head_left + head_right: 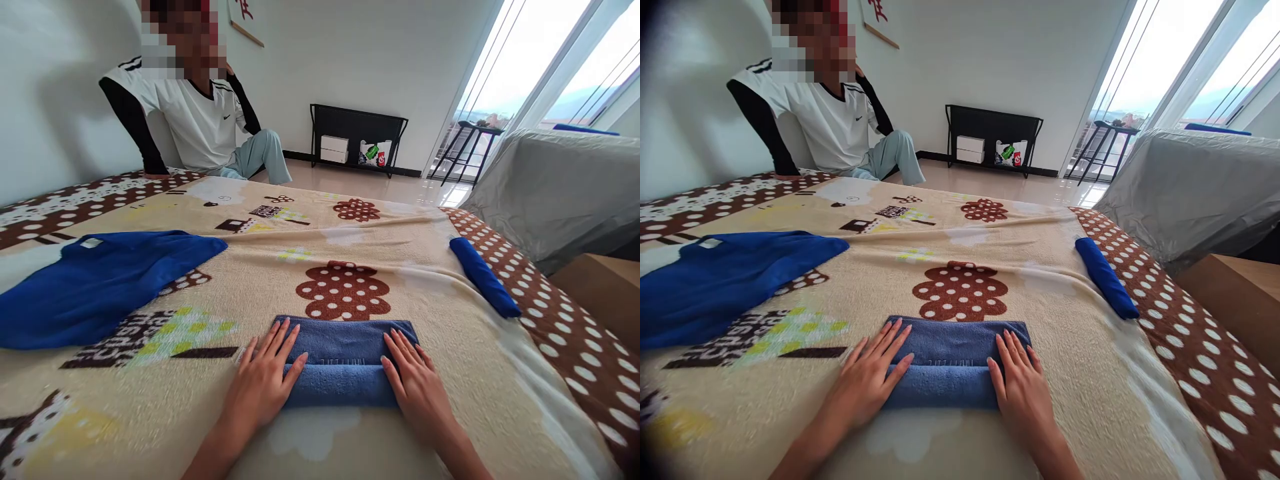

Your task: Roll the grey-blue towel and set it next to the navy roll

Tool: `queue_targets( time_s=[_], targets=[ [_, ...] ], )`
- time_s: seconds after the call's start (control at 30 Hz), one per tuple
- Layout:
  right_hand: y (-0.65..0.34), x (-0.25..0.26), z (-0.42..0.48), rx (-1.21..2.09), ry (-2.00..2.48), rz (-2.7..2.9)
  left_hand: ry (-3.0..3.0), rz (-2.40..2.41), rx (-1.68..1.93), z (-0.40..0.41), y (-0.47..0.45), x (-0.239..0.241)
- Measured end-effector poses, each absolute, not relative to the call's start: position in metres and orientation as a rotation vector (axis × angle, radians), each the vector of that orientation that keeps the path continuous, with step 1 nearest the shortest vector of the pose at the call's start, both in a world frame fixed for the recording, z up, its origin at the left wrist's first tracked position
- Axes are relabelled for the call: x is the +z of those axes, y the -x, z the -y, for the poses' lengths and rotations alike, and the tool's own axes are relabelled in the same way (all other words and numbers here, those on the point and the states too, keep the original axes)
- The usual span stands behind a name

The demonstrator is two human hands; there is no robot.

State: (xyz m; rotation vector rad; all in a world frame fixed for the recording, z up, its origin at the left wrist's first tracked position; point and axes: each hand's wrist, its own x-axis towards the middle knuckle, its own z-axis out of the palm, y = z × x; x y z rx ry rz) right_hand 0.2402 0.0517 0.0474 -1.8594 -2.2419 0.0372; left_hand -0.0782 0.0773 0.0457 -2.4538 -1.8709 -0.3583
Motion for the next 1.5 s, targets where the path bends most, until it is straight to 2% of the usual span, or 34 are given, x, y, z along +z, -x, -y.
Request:
queue_targets(
  time_s=[0.23, 0.33, 0.57, 0.7, 0.9, 0.97, 1.13, 1.3, 1.5],
  targets=[
    [-0.259, 0.041, -0.017, -0.378, 1.465, 2.151, 2.182, 1.504, -0.655, -0.045, 0.08, 0.057],
    [-0.276, 0.032, 0.011, -0.492, 1.354, 2.185, 2.313, 1.303, -0.66, -0.017, 0.098, 0.054],
    [-0.265, 0.03, 0.007, -0.44, 1.441, 2.165, 2.361, 1.479, -0.713, -0.014, 0.098, 0.042],
    [-0.257, 0.047, -0.01, -0.296, 1.48, 2.086, 2.375, 1.476, -0.73, -0.029, 0.092, 0.054],
    [-0.272, 0.062, 0.007, -0.077, 1.397, 2.321, 2.557, 1.557, -0.665, -0.013, 0.104, 0.07],
    [-0.272, 0.063, 0.006, -0.12, 1.44, 2.348, 2.529, 1.628, -0.613, -0.017, 0.104, 0.073],
    [-0.237, 0.067, -0.016, -0.5, 1.603, 2.222, 2.211, 1.575, -0.596, -0.042, 0.064, 0.073],
    [-0.192, 0.064, -0.022, -0.485, 1.324, 2.473, 2.479, 1.201, -0.483, -0.037, 0.01, 0.063],
    [-0.241, 0.048, -0.024, -0.379, 1.451, 2.509, 2.477, 1.324, -0.407, -0.033, 0.058, 0.054]
  ],
)
